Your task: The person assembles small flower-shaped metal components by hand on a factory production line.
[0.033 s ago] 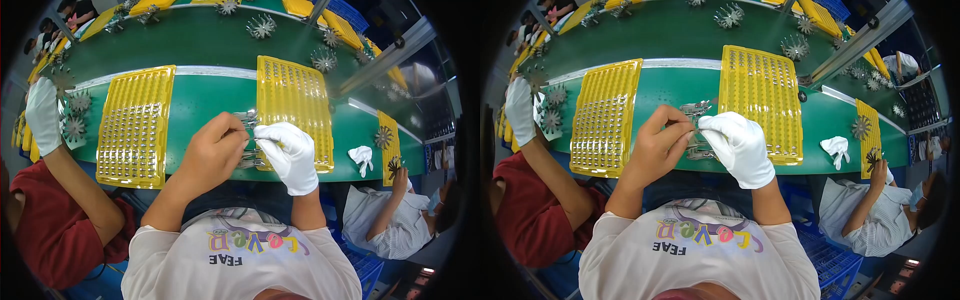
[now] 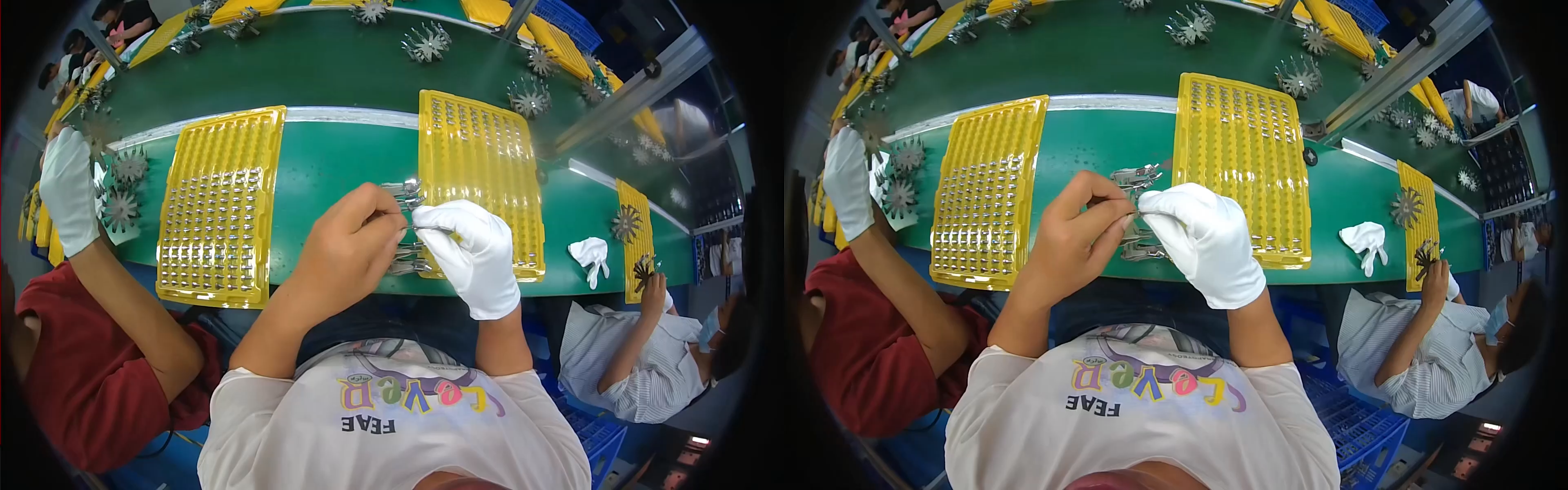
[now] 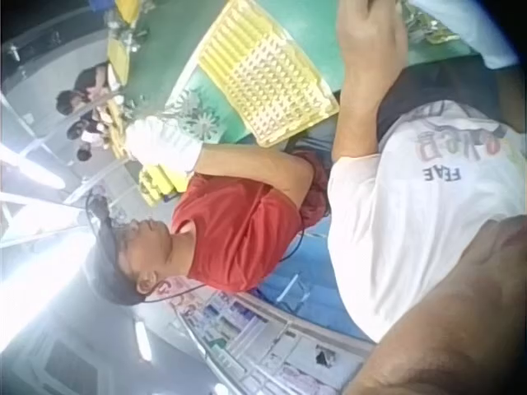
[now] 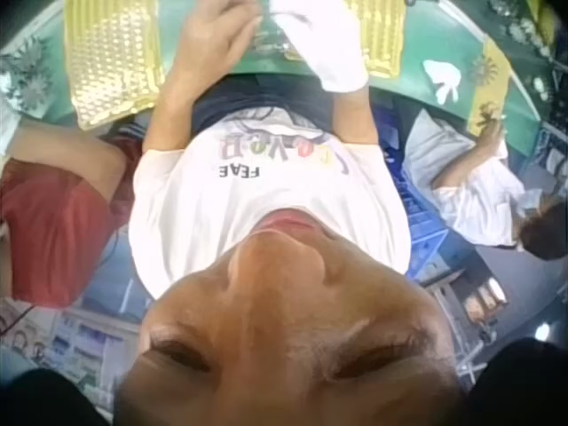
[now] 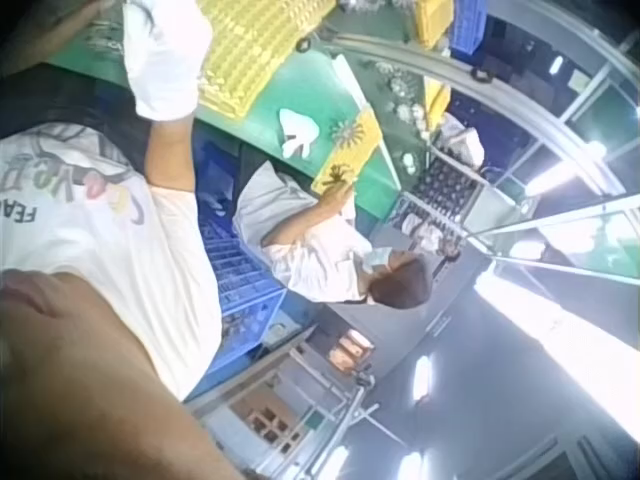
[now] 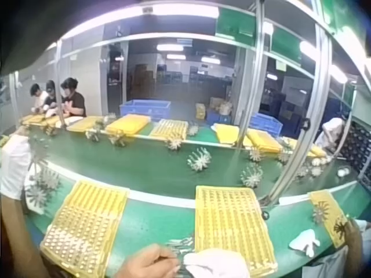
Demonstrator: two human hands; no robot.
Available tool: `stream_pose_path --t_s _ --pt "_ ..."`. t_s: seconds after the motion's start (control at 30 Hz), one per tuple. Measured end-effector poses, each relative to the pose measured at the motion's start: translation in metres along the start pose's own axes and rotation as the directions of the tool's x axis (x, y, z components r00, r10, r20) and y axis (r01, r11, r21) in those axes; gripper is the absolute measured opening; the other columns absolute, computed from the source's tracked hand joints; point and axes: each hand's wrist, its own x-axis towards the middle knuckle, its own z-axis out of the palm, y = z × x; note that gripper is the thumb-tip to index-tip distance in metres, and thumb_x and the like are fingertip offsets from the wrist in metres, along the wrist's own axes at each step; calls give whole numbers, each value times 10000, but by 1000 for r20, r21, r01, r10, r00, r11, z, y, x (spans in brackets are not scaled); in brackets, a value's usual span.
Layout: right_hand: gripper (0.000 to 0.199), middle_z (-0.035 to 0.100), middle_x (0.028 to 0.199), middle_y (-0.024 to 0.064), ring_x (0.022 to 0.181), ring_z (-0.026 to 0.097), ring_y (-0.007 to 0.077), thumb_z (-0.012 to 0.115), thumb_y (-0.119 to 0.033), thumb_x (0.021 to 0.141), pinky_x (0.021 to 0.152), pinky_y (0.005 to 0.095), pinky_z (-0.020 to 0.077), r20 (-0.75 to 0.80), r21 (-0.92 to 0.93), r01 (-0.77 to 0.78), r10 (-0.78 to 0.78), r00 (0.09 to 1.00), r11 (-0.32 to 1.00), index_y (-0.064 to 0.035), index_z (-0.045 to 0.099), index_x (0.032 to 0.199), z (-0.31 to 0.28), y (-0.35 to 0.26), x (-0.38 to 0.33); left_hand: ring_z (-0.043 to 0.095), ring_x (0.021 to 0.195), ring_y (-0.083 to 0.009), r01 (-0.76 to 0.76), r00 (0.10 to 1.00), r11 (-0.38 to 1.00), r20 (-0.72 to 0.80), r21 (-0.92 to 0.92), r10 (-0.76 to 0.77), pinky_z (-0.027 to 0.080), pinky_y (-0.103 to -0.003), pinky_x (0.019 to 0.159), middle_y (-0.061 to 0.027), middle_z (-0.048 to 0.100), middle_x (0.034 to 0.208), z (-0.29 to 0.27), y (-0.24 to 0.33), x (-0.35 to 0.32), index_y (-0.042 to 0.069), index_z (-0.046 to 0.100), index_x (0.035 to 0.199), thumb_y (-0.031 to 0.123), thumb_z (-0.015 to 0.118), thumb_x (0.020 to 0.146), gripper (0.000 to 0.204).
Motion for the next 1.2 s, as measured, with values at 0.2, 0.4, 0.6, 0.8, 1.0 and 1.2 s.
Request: stream_pose_path --t_s 0.2,0.4,0.6,0.8,1.0,1.2 --pt "136 723 886 110 798 717 311 780 -22 832 700 384 571 -6 14 75 -75 997 997 -50 723 953 3 10 6 651 917 -304 40 999 999 35 -15 -39 552 -356 793 -159 604 1074 5 -2 5 -58 665 1012 -79 717 834 187" --pt "104 762 924 130 855 755 278 754 9 825 753 358 580 -37 114 -41 45 998 993 -11 736 926 -4 4 14 578 1066 -343 114 992 993 52 -21 -112 495 -428 927 -177 549 1240 0 11 2 -3 654 994 -5 780 814 220" --pt "159 765 1044 94 1009 713 162 739 -69 908 912 320 551 61 299 -312 309 949 902 0 756 1051 -18 64 45 621 989 -328 59 998 996 -16 63 -58 534 -389 852 -173 572 1212 -5 -10 -4 0 670 997 -41 761 794 226" --pt "180 732 993 195 932 725 370 633 -179 930 836 485 574 6 -797 -182 309 951 575 -104 768 1021 -20 199 84 642 944 -292 127 992 982 -21 141 -125 536 -361 837 -149 595 1117 -16 -14 -3 -22 669 975 -64 715 825 162" --pt "222 728 985 209 896 730 391 593 -206 932 808 509 586 55 -875 -119 342 938 469 -57 757 929 0 226 88 667 923 -292 153 987 976 -65 154 -145 545 -364 825 -138 622 1043 -17 -16 -7 -18 704 983 -57 728 821 168" --pt "161 747 985 178 857 727 372 660 -188 932 815 479 583 45 -725 -62 136 990 686 -53 726 989 -16 170 80 655 880 -271 133 983 989 -141 72 -122 488 -393 762 -94 648 1027 -14 -26 -5 17 708 975 -13 744 817 165"
